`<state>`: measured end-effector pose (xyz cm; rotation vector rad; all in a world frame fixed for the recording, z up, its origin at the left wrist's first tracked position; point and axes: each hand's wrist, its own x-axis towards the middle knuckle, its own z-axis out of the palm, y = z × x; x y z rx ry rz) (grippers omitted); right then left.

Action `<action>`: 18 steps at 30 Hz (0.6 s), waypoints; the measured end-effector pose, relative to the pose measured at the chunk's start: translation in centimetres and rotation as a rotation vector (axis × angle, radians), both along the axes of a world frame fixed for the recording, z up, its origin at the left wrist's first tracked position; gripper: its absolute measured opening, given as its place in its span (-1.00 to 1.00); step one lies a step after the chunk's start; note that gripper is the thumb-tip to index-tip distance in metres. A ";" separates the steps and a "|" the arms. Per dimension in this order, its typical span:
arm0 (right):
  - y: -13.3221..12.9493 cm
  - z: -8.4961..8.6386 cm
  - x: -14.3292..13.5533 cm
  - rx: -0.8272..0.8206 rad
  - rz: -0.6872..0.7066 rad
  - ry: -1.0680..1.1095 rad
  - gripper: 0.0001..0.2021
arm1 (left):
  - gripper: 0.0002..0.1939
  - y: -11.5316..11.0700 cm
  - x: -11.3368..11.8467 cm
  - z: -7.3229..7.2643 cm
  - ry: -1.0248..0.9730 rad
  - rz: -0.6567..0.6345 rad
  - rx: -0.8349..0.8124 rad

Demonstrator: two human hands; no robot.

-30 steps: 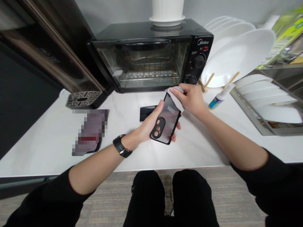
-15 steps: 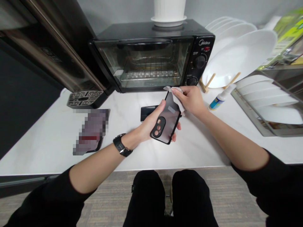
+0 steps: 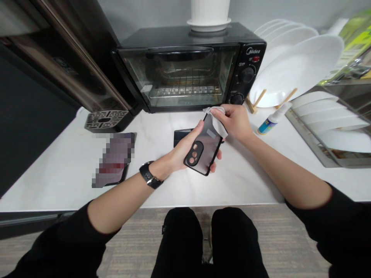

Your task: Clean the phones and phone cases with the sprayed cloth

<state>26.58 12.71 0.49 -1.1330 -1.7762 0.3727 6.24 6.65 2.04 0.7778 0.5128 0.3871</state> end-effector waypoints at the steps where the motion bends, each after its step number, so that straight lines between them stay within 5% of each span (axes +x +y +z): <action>1: 0.0 0.1 0.1 -0.009 -0.015 -0.033 -0.40 | -0.19 -0.1 0.1 -0.1 0.003 0.022 0.022; 6: -0.2 0.2 -0.1 0.112 0.079 -0.079 -0.50 | -0.23 -0.2 0.2 0.0 -0.038 0.142 0.057; 10: -0.2 -0.5 -0.6 0.148 0.179 0.097 -0.59 | -0.16 0.1 -0.5 0.8 -0.080 0.047 0.002; 13: -0.1 -0.6 -0.6 0.053 0.102 0.204 -0.59 | -0.12 0.3 -0.8 1.1 -0.091 -0.020 -0.014; 18: -0.2 0.3 0.0 -0.030 -0.069 0.062 -0.38 | -0.11 0.4 -0.6 0.8 -0.092 0.009 -0.042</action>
